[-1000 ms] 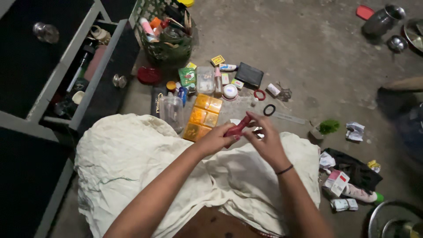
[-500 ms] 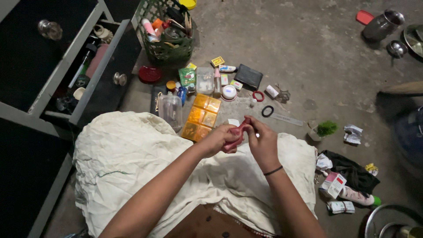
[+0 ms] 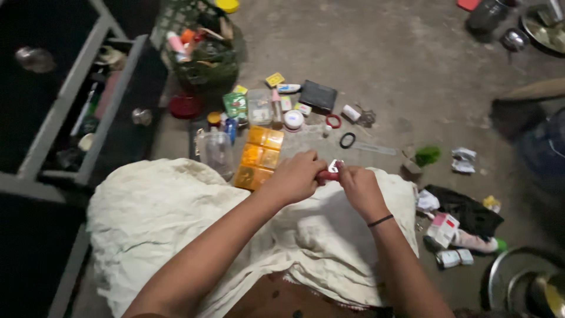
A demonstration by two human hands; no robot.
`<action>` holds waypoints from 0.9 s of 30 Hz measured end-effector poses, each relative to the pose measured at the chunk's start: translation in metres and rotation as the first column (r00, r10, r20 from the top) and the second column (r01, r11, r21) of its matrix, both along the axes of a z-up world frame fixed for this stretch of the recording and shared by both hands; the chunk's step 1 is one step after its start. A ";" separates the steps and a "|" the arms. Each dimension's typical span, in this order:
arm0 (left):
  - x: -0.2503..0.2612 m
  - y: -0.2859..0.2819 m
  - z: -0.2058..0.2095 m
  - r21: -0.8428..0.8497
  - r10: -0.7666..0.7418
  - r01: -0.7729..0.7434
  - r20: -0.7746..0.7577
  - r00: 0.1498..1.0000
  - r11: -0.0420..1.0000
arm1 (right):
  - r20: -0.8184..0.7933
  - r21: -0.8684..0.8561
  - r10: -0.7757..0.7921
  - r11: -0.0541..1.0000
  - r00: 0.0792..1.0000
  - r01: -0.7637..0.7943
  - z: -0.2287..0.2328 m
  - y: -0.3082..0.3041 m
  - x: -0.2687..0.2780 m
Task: The person sits on the floor and organizes various small items, including a wallet, hair ties, and containers, into a drawer. They pick up items from the floor, inspect them, and place them into the open drawer of a cabinet.
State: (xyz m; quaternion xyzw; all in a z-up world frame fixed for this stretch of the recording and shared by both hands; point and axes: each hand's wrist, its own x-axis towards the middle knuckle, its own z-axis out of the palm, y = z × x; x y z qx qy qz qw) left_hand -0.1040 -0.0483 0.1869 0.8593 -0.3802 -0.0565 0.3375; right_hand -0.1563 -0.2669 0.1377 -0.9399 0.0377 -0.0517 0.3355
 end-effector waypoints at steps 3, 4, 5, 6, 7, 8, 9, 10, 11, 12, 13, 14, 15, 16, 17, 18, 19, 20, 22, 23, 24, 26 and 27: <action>0.004 -0.038 0.010 -0.005 -0.047 0.050 0.231 0.972 0.999 | -0.188 0.312 -0.220 0.911 0.957 0.271 -0.017 -0.037 -0.004; 0.004 -0.054 0.013 -0.009 -0.062 0.068 0.311 0.948 0.998 | -0.213 0.448 -0.270 0.827 0.939 0.339 -0.021 -0.053 -0.008; 0.004 -0.072 0.014 -0.028 -0.052 0.064 0.314 0.948 0.998 | -0.232 0.489 -0.344 0.767 0.910 0.415 -0.025 -0.070 -0.011; 0.004 -0.090 0.015 -0.047 -0.041 0.059 0.317 0.948 0.997 | -0.253 0.527 -0.413 0.699 0.875 0.483 -0.027 -0.088 -0.015; 0.005 -0.106 0.015 -0.066 -0.030 0.054 0.319 0.947 0.996 | -0.277 0.562 -0.478 0.623 0.834 0.544 -0.030 -0.107 -0.022; 0.006 -0.120 0.014 -0.120 0.002 0.034 0.290 0.957 0.992 | -0.240 0.562 -0.545 0.596 0.803 0.573 -0.032 -0.127 -0.033; 0.008 -0.134 0.012 -0.173 0.033 0.013 0.257 0.966 0.985 | -0.202 0.564 -0.610 0.567 0.767 0.600 -0.034 -0.147 -0.045; 0.009 -0.147 0.009 -0.225 0.063 -0.012 0.221 0.973 0.974 | -0.163 0.566 -0.669 0.539 0.726 0.624 -0.037 -0.167 -0.058; 0.010 -0.158 0.006 -0.213 0.068 -0.029 0.179 0.981 0.977 | -0.227 0.644 -0.685 0.427 0.692 0.635 -0.040 -0.185 -0.072; 0.012 -0.166 0.001 -0.198 0.077 -0.049 0.138 0.987 0.979 | -0.292 0.711 -0.689 0.308 0.663 0.632 -0.045 -0.199 -0.087; 0.014 -0.172 -0.005 -0.182 0.086 -0.068 0.097 0.991 0.981 | -0.355 0.763 -0.683 0.183 0.638 0.620 -0.052 -0.212 -0.101; 0.015 -0.175 -0.012 -0.190 0.091 -0.077 0.065 0.994 0.979 | -0.396 0.786 -0.660 0.117 0.639 0.607 -0.060 -0.222 -0.111; 0.017 -0.176 -0.020 -0.198 0.095 -0.087 0.032 0.995 0.976 | -0.434 0.804 -0.633 0.049 0.641 0.593 -0.069 -0.228 -0.119; 0.019 -0.175 -0.028 -0.205 0.103 -0.101 0.000 0.995 0.974 | -0.468 0.817 -0.602 -0.016 0.647 0.576 -0.079 -0.233 -0.123; 0.021 -0.174 -0.036 -0.186 0.113 -0.119 -0.042 0.993 0.975 | -0.493 0.816 -0.577 -0.047 0.651 0.576 -0.089 -0.234 -0.125; 0.023 -0.171 -0.045 -0.167 0.130 -0.142 -0.084 0.988 0.976 | -0.516 0.814 -0.549 -0.074 0.658 0.576 -0.098 -0.233 -0.126; 0.025 -0.167 -0.054 -0.146 0.146 -0.164 -0.126 0.981 0.976 | -0.537 0.811 -0.519 -0.101 0.665 0.577 -0.104 -0.230 -0.126; 0.029 -0.162 -0.062 -0.142 0.160 -0.177 -0.123 0.979 0.974 | -0.522 0.814 -0.533 -0.078 0.666 0.575 -0.108 -0.226 -0.120; 0.038 -0.147 -0.080 -0.136 0.191 -0.206 -0.119 0.974 0.969 | -0.489 0.819 -0.560 -0.029 0.669 0.574 -0.109 -0.212 -0.106; 0.043 -0.136 -0.089 -0.171 0.191 -0.209 -0.112 0.975 0.963 | -0.427 0.845 -0.574 0.023 0.699 0.535 -0.107 -0.201 -0.099; 0.049 -0.123 -0.097 -0.208 0.197 -0.216 -0.107 0.975 0.954 | -0.363 0.866 -0.580 0.080 0.729 0.494 -0.102 -0.189 -0.091; 0.065 -0.098 -0.111 -0.288 0.201 -0.243 -0.170 0.965 0.926 | -0.241 0.854 -0.597 0.243 0.765 0.459 -0.088 -0.165 -0.076; 0.074 -0.086 -0.117 -0.330 0.193 -0.266 -0.236 0.952 0.906 | -0.183 0.816 -0.607 0.345 0.773 0.464 -0.079 -0.152 -0.068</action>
